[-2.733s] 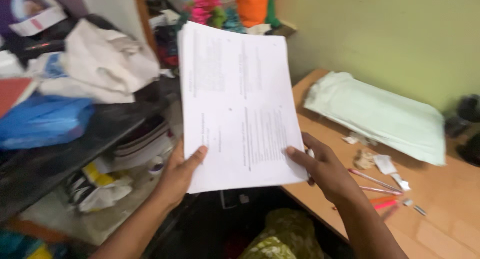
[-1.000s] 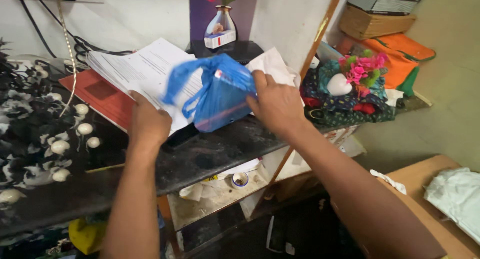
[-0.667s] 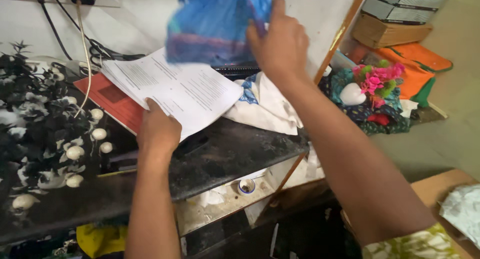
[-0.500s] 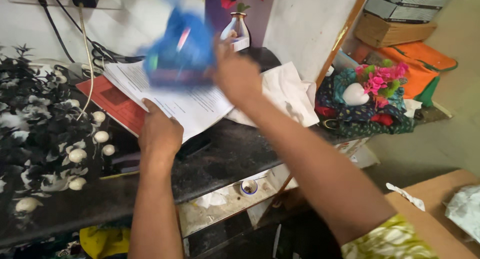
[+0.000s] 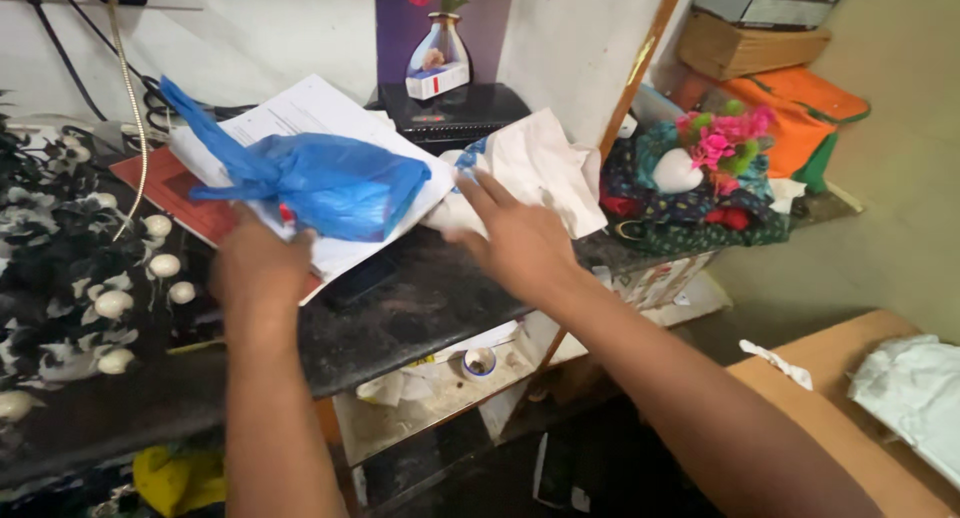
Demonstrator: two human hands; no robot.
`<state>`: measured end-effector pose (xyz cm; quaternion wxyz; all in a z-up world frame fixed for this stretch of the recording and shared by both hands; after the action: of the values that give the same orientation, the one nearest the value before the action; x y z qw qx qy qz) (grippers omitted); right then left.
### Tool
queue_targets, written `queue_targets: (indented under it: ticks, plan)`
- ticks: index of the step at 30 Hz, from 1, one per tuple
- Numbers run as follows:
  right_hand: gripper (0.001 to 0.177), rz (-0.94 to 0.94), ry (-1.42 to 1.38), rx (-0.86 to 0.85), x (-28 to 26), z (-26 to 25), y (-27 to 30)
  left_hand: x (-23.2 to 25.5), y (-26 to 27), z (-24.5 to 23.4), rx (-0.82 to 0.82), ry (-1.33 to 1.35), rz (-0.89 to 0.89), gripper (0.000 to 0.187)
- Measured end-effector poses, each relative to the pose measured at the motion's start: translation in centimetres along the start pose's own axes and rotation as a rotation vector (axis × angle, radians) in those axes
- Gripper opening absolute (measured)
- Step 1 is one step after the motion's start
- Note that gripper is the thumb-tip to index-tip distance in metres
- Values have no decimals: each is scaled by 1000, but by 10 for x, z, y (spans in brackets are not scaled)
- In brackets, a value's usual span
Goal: The person cleans a wooden desk by picking up scraps of paper and used tissues, organizing loose papers and notebooks, and gathering pens and pencils into a group.
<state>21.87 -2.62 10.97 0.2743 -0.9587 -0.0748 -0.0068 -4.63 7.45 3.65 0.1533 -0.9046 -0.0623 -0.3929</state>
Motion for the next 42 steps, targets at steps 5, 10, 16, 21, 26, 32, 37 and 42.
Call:
queue_targets:
  ticks: [5,10,16,21,26,32,37,42]
  plan:
    - [48,127,-13,26,43,-46,110,35,48,-46,452,114,353,59]
    - [45,502,26,-64,113,-61,223,127,139,38,219,380,686,32]
    - [56,803,166,-80,172,-82,326,245,324,186,-453,305,1085,80]
    - [62,968,315,-82,201,-118,399,287,418,234,-632,238,1211,89]
    - [59,1105,417,-26,216,-156,469,317,503,258,-790,228,1344,91]
    - [56,1154,566,75,219,-197,543,334,588,281,-931,204,1463,92]
    - [53,1298,563,44,228,-220,608,341,653,301,-1049,180,1512,88]
    - [51,1524,486,85,248,-236,704,336,716,329,-1215,184,1518,87]
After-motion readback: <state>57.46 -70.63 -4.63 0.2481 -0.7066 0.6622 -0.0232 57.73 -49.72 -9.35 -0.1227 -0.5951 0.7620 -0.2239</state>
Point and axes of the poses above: each hand's wrist, its own y-axis away from the middle knuckle, its own z-axis out of the palm, x = y × z, the point moved 10 cm from there along -y, towards the middle knuckle, and after that the axes turned 4 degrees about y, right-handed, at the moved point
